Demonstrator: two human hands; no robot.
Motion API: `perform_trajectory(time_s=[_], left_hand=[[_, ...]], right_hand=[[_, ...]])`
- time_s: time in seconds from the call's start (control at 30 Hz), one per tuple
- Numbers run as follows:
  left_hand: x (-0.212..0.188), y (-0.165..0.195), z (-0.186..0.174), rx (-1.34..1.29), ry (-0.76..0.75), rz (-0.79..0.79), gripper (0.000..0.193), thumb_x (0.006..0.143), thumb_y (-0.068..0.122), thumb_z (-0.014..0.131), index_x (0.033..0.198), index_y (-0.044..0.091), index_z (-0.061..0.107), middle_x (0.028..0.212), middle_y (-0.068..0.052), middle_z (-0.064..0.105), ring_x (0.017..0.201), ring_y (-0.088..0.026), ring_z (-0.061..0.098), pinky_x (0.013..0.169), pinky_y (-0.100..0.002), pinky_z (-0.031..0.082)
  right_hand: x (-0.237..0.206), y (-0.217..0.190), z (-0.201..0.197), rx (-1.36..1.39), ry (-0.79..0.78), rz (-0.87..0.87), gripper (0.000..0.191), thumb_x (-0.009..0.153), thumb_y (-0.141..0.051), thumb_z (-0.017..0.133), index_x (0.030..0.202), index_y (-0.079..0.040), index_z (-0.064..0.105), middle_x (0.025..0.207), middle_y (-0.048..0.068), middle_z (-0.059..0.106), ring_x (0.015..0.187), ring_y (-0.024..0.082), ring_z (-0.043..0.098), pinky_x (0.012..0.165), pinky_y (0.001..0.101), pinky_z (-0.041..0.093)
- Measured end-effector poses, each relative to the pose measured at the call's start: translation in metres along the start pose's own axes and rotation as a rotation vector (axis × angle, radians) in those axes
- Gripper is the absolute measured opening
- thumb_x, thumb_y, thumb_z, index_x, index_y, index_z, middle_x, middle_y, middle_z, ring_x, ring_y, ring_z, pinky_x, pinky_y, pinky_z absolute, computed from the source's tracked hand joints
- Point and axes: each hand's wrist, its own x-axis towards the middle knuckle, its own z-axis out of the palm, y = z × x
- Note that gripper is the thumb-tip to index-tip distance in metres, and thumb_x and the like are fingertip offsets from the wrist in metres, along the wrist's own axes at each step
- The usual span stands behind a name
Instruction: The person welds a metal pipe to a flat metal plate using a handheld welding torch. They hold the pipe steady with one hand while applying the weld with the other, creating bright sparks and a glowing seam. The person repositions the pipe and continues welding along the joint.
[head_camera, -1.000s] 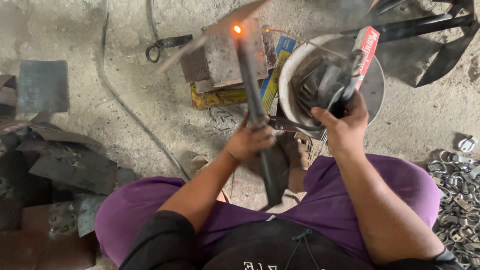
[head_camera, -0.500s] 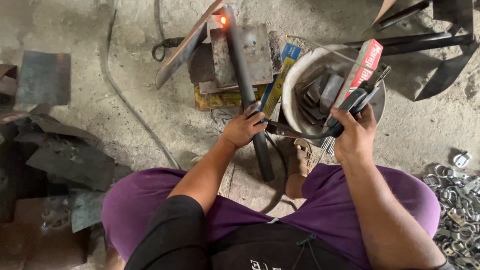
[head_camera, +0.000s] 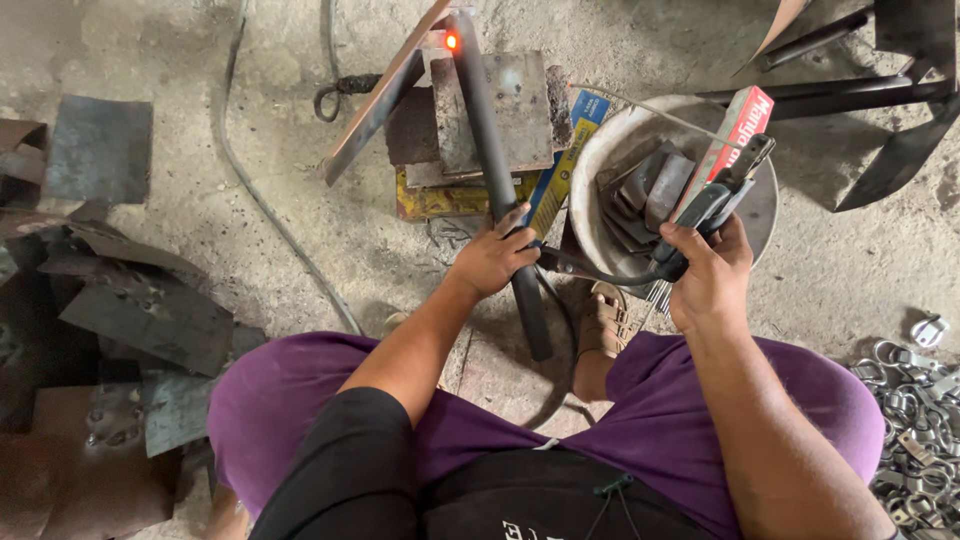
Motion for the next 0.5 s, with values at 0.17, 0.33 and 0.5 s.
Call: perform_trajectory(time_s=[0.17, 0.33, 0.5], left_hand=[[0.018, 0.005, -0.008, 0.070, -0.106, 0.064, 0.018, 0.089, 0.018, 0.061, 0.102, 0.025, 0.071, 0.123, 0.003, 0.059, 0.149, -0.032, 0.033, 0.109, -0.068, 0.040], [0.038, 0.015, 0.000, -0.355, -0.316, -0.276, 0.021, 0.096, 0.020, 0.061, 0.117, 0.022, 0.065, 0.151, -0.007, 0.036, 0.149, -0.039, 0.030, 0.113, -0.054, 0.040], [0.049, 0.013, 0.012, -0.099, -0.117, 0.057, 0.030, 0.092, 0.000, 0.058, 0.115, 0.016, 0.064, 0.137, -0.007, 0.054, 0.161, -0.039, 0.027, 0.117, -0.055, 0.038]], right_hand=[[-0.002, 0.000, 0.001, -0.011, -0.052, -0.022, 0.041, 0.086, 0.009, 0.069, 0.125, 0.004, 0.057, 0.107, 0.008, 0.067, 0.094, 0.017, 0.067, 0.086, 0.0287, 0.054], [0.000, -0.004, 0.004, -0.002, -0.032, -0.015, 0.040, 0.086, 0.010, 0.068, 0.124, 0.003, 0.058, 0.107, 0.009, 0.067, 0.093, 0.018, 0.068, 0.083, 0.0315, 0.055], [-0.001, -0.008, -0.001, 0.019, -0.010, -0.008, 0.040, 0.088, 0.010, 0.068, 0.126, 0.004, 0.058, 0.112, 0.010, 0.069, 0.099, 0.019, 0.070, 0.086, 0.0326, 0.059]])
